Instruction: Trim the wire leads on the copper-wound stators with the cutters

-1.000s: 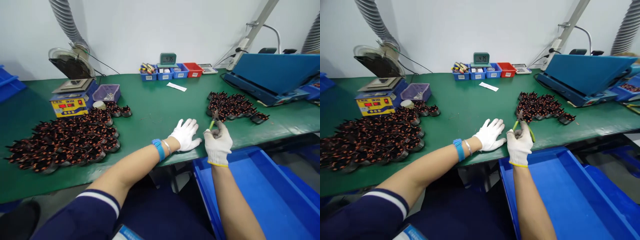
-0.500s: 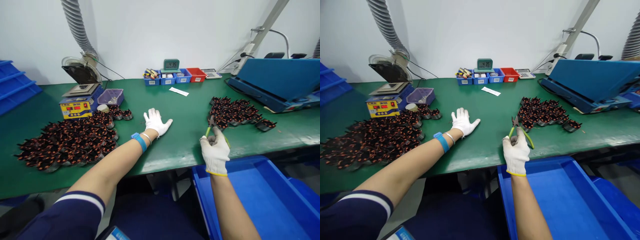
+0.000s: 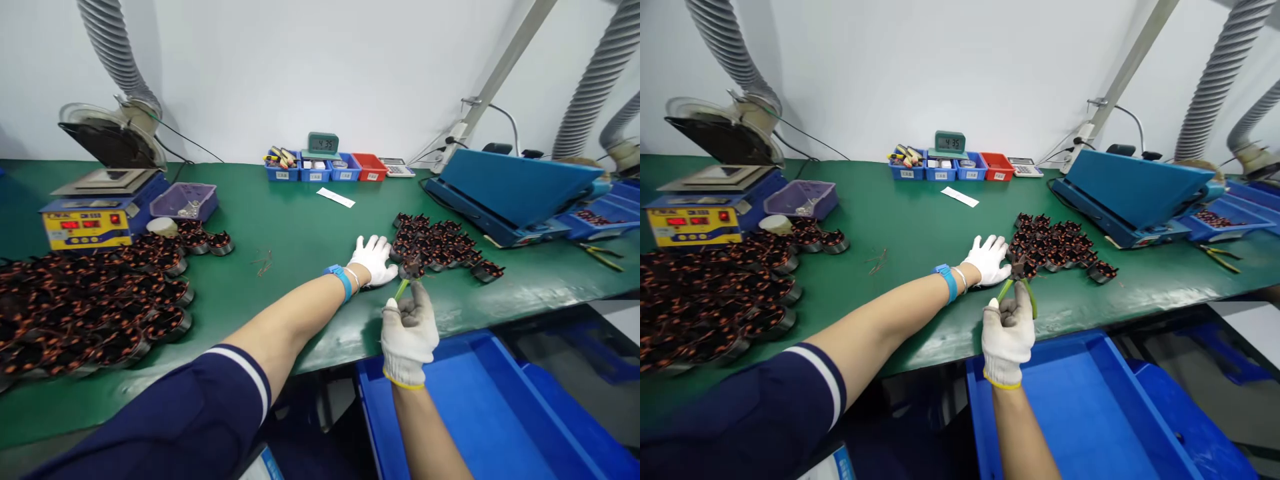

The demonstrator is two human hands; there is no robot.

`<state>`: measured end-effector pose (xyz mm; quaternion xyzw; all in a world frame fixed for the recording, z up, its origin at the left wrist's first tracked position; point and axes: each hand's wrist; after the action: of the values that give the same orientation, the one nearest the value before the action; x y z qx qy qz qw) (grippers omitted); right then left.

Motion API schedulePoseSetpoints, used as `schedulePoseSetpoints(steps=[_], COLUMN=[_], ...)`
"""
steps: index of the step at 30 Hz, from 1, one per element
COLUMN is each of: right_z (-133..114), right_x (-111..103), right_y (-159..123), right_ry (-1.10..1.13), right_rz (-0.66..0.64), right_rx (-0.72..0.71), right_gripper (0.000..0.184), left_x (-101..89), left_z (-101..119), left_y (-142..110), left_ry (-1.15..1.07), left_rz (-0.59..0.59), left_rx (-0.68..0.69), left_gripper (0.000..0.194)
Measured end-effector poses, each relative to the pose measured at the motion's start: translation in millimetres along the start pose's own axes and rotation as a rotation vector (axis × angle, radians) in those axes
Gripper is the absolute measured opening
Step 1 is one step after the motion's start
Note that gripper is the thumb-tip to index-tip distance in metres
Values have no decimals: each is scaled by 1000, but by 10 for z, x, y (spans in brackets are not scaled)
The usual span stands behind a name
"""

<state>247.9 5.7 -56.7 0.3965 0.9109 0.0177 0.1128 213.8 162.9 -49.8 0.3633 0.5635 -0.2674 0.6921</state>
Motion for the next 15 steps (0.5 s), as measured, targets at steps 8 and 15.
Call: schedulePoseSetpoints(steps=[8,15], right_z=[18,-38], right_x=[43,45], right_y=[28,55], right_ry=[-46,-262], right_rz=[-80,-165], right_rx=[32,44], right_gripper=[70,70], left_x=[-48,-147], left_z=[-543,-861], left_y=[343,-113], left_ry=[-18,24], left_rz=[-30,22], left_rx=[-93,-515], left_gripper=[93,111])
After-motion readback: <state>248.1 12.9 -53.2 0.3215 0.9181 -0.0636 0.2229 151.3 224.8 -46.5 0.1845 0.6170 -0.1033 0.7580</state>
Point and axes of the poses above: each hand's wrist, its own y-axis towards the middle knuckle, its own x-axis out of the palm, z = x × y, and after that the axes turned 13 degrees about x, right-handed
